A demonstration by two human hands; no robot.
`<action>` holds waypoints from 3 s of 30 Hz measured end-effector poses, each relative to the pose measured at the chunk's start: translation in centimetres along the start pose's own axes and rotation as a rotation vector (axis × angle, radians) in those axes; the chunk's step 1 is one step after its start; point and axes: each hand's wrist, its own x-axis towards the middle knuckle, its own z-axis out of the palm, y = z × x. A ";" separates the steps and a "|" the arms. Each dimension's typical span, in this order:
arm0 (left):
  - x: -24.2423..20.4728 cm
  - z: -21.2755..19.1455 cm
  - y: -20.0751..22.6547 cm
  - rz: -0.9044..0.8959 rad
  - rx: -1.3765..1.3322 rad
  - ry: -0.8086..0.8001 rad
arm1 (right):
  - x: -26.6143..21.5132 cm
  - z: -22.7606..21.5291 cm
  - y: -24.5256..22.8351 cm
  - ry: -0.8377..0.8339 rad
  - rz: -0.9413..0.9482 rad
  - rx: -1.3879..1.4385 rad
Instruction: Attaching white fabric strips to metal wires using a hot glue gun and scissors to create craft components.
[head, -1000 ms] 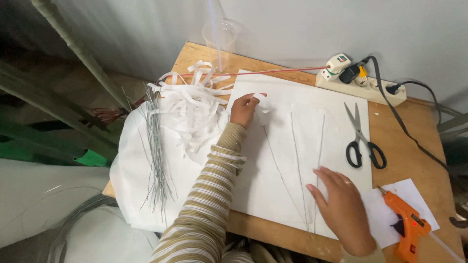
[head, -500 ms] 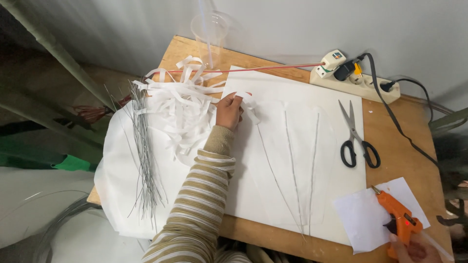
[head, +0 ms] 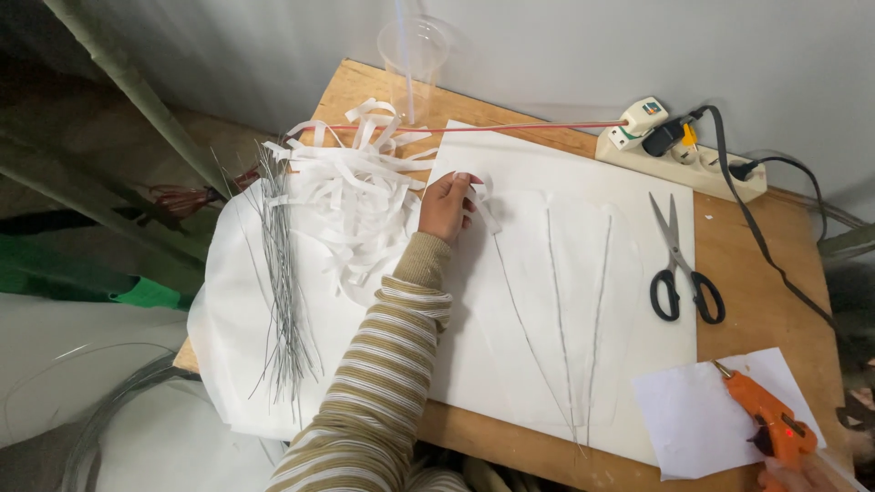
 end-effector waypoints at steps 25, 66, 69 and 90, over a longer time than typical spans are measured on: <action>-0.6 0.4 1.2 -0.001 0.075 -0.047 | -20.7 9.8 -28.9 -0.733 -0.103 0.688; -1.8 0.8 3.1 -0.079 0.047 -0.021 | -17.6 19.4 -34.9 -0.733 -0.548 0.522; -1.6 0.7 3.0 -0.092 0.036 -0.018 | -17.7 19.3 -34.9 -0.720 -0.541 0.514; -0.6 0.6 1.3 -0.059 -0.001 -0.050 | -18.5 18.5 -35.3 -0.700 -0.560 0.457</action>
